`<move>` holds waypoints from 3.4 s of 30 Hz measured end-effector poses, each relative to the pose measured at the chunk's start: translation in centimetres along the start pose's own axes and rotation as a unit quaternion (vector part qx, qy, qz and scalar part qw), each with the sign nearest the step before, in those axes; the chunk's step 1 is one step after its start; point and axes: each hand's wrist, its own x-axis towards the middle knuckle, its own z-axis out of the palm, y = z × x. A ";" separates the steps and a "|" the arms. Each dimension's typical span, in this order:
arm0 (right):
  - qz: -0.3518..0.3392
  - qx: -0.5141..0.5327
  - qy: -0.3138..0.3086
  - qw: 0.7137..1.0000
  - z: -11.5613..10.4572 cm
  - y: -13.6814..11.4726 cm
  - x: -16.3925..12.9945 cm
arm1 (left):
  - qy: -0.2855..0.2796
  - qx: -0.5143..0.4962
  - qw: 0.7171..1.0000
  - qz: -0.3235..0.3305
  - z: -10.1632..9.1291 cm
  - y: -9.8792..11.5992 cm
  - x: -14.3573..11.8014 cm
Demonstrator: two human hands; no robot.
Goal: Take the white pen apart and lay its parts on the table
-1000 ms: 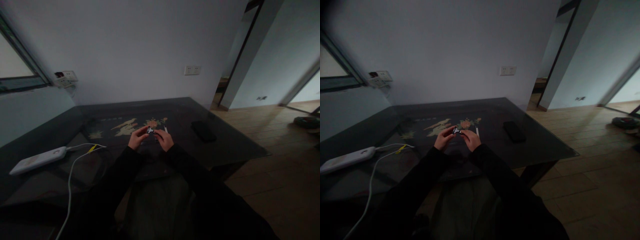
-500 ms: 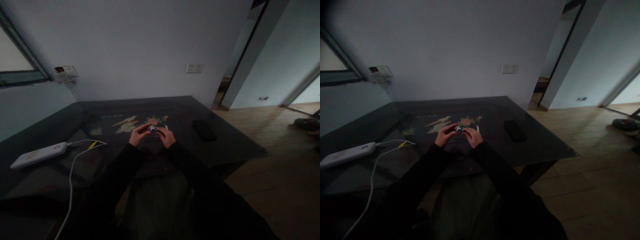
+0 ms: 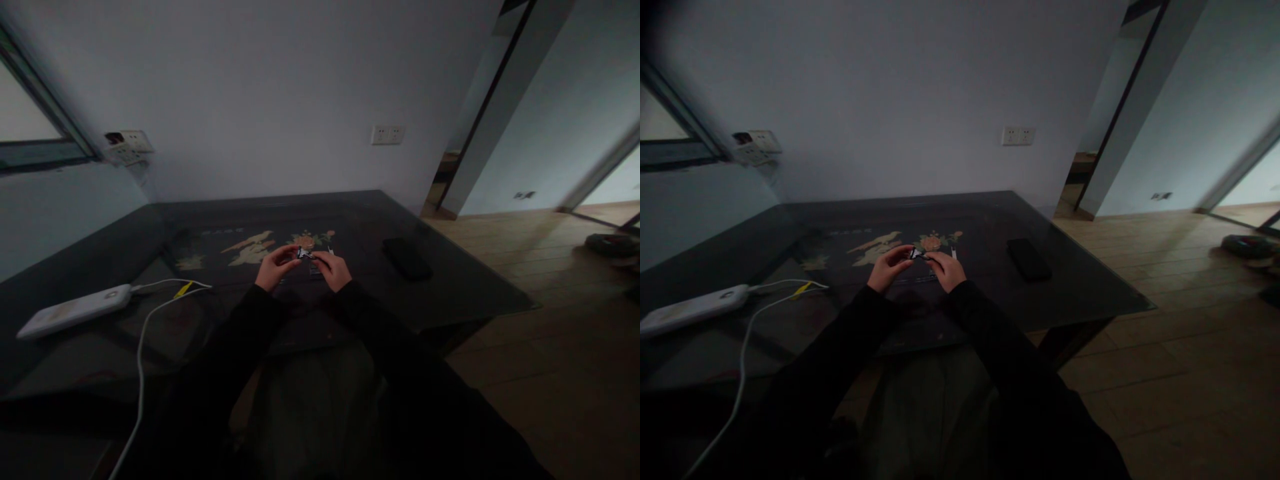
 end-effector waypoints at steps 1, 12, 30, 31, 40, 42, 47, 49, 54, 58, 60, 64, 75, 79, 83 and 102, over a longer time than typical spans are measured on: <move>0.008 0.010 -0.004 1.000 -0.1 -0.1 0.1 | 0.000 0.003 1.000 0.002 -0.1 0.1 0.0; 0.087 0.144 -0.055 0.984 0.1 0.0 0.3 | -0.029 0.051 0.998 0.005 1.1 -1.0 -0.3; 0.038 0.036 0.072 0.996 -0.6 -0.3 0.6 | -0.124 0.187 0.974 0.016 3.2 -2.0 -1.4; 0.032 0.026 0.084 0.996 -0.8 -0.5 0.6 | -0.127 0.194 0.973 0.018 3.1 -2.0 -1.4; -0.020 -0.022 0.107 0.994 -1.5 -1.6 0.5 | -0.148 0.214 0.965 0.035 3.2 -1.4 -1.6; -0.023 -0.029 0.109 0.993 -1.6 -1.7 0.5 | -0.153 0.211 0.965 0.038 3.2 -1.2 -1.7; -0.027 -0.041 0.115 0.992 -1.6 -1.7 0.4 | -0.160 0.210 0.964 0.043 3.1 -1.1 -1.8; -0.030 -0.043 0.115 0.992 -1.6 -1.7 0.4 | -0.162 0.212 0.963 0.044 3.1 -1.2 -1.7; -0.021 -0.051 0.115 0.992 -1.6 -1.7 0.4 | -0.167 0.209 0.963 0.043 3.1 -1.2 -1.7; -0.019 -0.050 0.109 0.993 -1.7 -1.9 0.5 | -0.164 0.209 0.963 0.041 3.2 -1.1 -1.7; -0.018 -0.049 0.110 0.993 -1.7 -1.9 0.5 | -0.162 0.209 0.964 0.041 3.2 -1.2 -1.7; -0.010 -0.044 0.121 0.992 -1.5 -1.8 0.5 | -0.162 0.210 0.963 0.041 3.1 -1.4 -1.7; 0.051 0.037 0.124 0.990 -1.5 -1.4 0.7 | -0.125 0.221 0.966 0.045 3.0 -1.5 -1.6; 0.112 0.098 0.119 0.982 -1.2 -0.5 0.9 | -0.090 0.239 0.966 0.051 2.7 -1.7 -1.4; 0.124 0.119 0.101 0.980 -0.9 0.0 0.9 | -0.071 0.261 0.961 0.060 2.6 -2.1 -1.4; 0.182 0.169 0.037 0.968 -0.1 1.0 0.9 | -0.066 0.252 0.964 0.049 2.8 -2.0 -1.5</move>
